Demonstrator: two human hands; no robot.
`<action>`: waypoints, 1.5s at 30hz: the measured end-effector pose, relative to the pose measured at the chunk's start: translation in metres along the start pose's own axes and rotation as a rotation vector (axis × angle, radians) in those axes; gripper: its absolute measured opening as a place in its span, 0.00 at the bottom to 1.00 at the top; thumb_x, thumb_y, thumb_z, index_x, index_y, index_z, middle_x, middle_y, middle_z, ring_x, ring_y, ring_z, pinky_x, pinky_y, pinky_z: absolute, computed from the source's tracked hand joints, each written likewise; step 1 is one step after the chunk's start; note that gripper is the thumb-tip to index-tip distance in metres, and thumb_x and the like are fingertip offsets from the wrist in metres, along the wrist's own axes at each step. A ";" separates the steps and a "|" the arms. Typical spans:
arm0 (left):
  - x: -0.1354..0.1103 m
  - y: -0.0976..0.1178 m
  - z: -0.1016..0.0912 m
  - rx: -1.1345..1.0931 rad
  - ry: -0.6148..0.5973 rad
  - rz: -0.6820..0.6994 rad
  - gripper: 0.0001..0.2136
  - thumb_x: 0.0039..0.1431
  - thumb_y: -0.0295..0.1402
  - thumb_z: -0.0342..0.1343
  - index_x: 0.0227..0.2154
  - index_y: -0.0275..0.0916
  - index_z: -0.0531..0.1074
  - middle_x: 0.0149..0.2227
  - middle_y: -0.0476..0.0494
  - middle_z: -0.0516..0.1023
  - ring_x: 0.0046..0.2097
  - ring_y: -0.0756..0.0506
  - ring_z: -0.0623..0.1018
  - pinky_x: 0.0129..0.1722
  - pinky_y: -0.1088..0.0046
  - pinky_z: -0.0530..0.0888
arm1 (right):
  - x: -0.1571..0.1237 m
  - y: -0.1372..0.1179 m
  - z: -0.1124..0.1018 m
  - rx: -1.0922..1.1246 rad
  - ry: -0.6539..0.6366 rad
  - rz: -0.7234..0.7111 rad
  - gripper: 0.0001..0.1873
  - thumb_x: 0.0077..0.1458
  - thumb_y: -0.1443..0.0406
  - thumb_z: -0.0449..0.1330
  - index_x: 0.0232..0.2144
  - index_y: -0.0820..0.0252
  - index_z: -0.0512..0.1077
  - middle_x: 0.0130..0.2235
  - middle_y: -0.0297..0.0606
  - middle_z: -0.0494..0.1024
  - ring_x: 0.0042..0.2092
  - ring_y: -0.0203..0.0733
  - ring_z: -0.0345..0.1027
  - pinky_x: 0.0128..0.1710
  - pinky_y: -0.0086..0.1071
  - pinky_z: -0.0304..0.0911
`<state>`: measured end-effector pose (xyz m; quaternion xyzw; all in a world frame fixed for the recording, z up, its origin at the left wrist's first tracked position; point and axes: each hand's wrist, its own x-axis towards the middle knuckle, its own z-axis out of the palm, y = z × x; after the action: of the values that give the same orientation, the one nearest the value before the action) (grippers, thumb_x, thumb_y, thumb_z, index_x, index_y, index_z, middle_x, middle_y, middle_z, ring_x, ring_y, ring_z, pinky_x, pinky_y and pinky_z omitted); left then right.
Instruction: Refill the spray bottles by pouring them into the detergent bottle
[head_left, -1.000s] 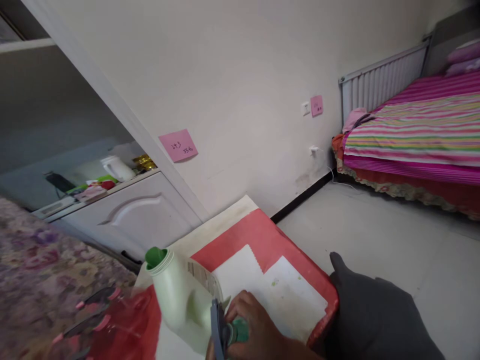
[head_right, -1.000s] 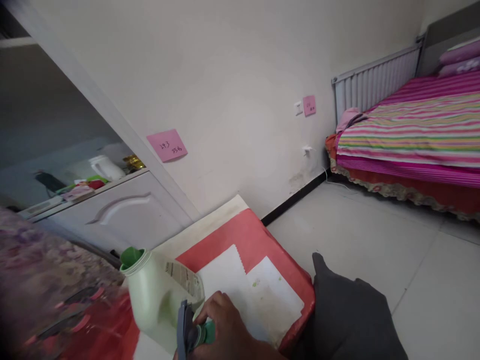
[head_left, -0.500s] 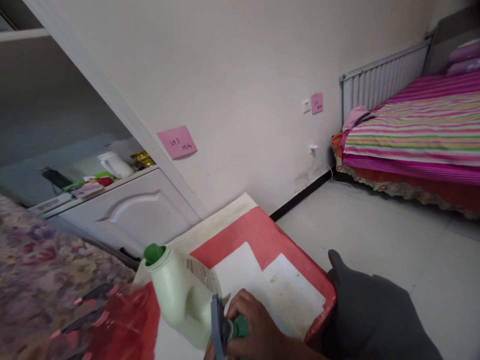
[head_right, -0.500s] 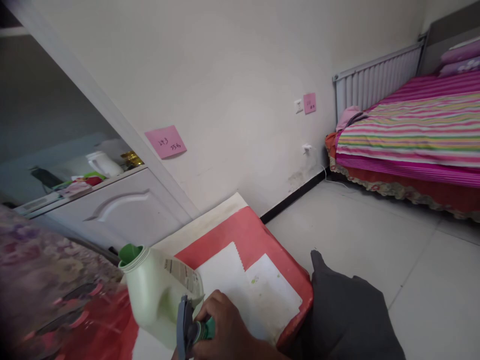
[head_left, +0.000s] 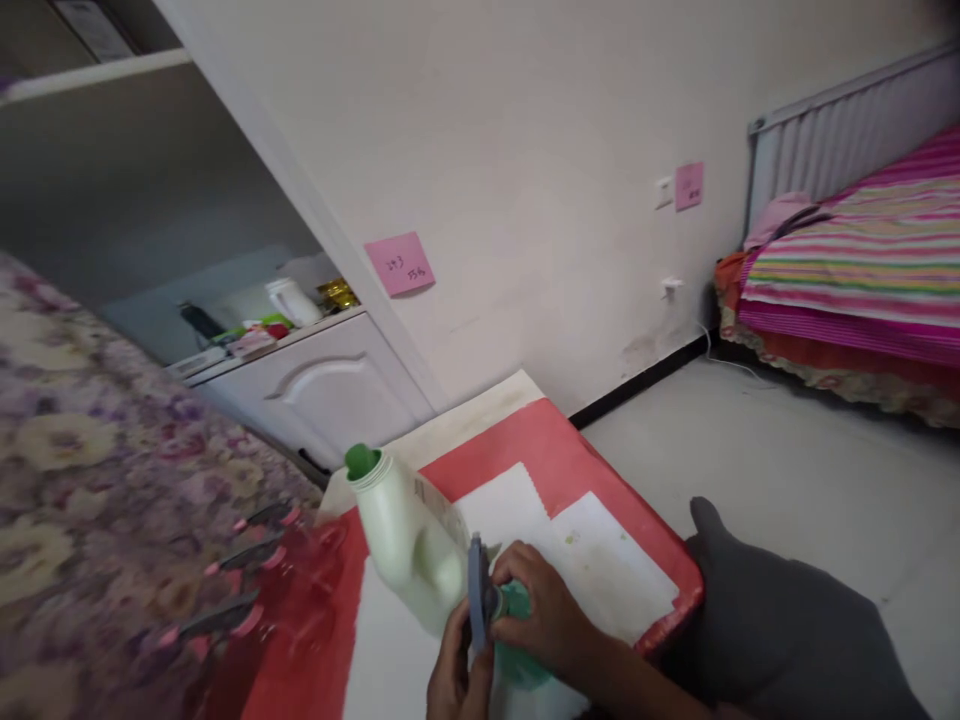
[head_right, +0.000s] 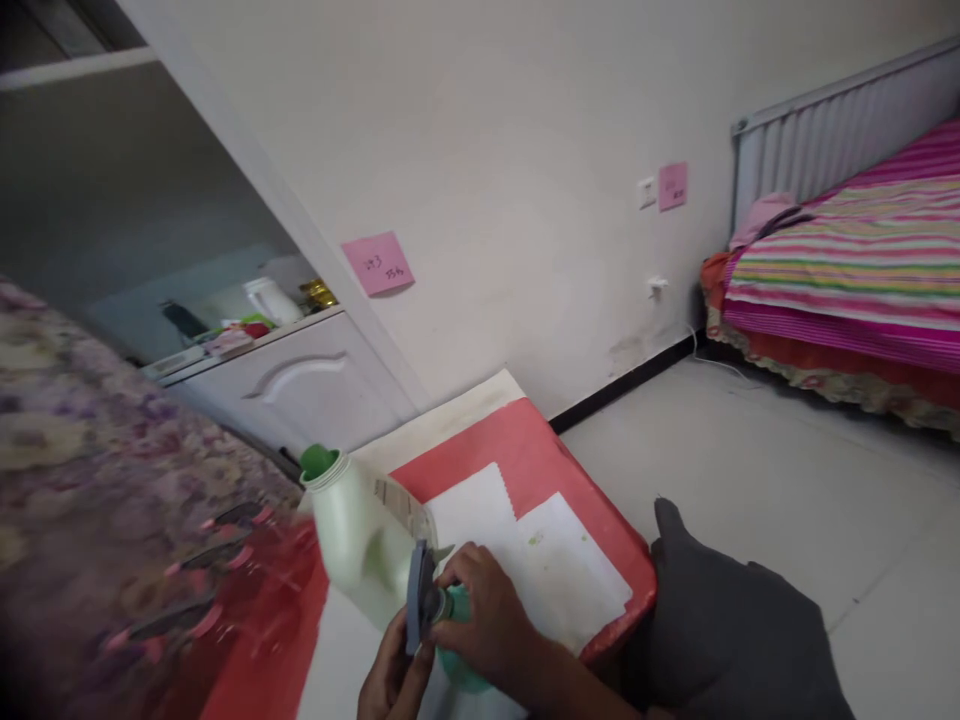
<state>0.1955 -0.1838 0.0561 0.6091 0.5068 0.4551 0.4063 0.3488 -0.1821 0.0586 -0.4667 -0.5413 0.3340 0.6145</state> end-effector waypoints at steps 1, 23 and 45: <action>0.000 0.011 -0.003 0.001 -0.016 0.008 0.26 0.52 0.53 0.58 0.48 0.40 0.74 0.53 0.40 0.78 0.58 0.35 0.73 0.58 0.63 0.68 | -0.001 0.000 0.000 -0.002 -0.004 -0.004 0.18 0.34 0.76 0.67 0.27 0.56 0.66 0.34 0.31 0.71 0.39 0.44 0.65 0.41 0.34 0.58; 0.020 0.049 0.002 -0.189 -0.233 -0.090 0.14 0.52 0.44 0.63 0.29 0.36 0.75 0.27 0.49 0.72 0.32 0.48 0.67 0.33 0.76 0.63 | -0.008 -0.001 0.005 -0.097 0.069 0.029 0.11 0.42 0.68 0.63 0.27 0.55 0.63 0.31 0.32 0.70 0.36 0.43 0.65 0.38 0.35 0.60; 0.015 0.051 0.005 -0.130 -0.216 -0.090 0.16 0.51 0.47 0.63 0.28 0.37 0.74 0.28 0.49 0.73 0.33 0.47 0.70 0.34 0.75 0.67 | -0.002 -0.009 -0.016 0.112 -0.209 -0.066 0.14 0.42 0.74 0.61 0.33 0.55 0.71 0.41 0.35 0.75 0.46 0.45 0.69 0.49 0.38 0.64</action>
<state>0.2141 -0.1769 0.1058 0.6034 0.4564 0.3999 0.5173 0.3631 -0.1900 0.0667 -0.3762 -0.5980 0.3899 0.5906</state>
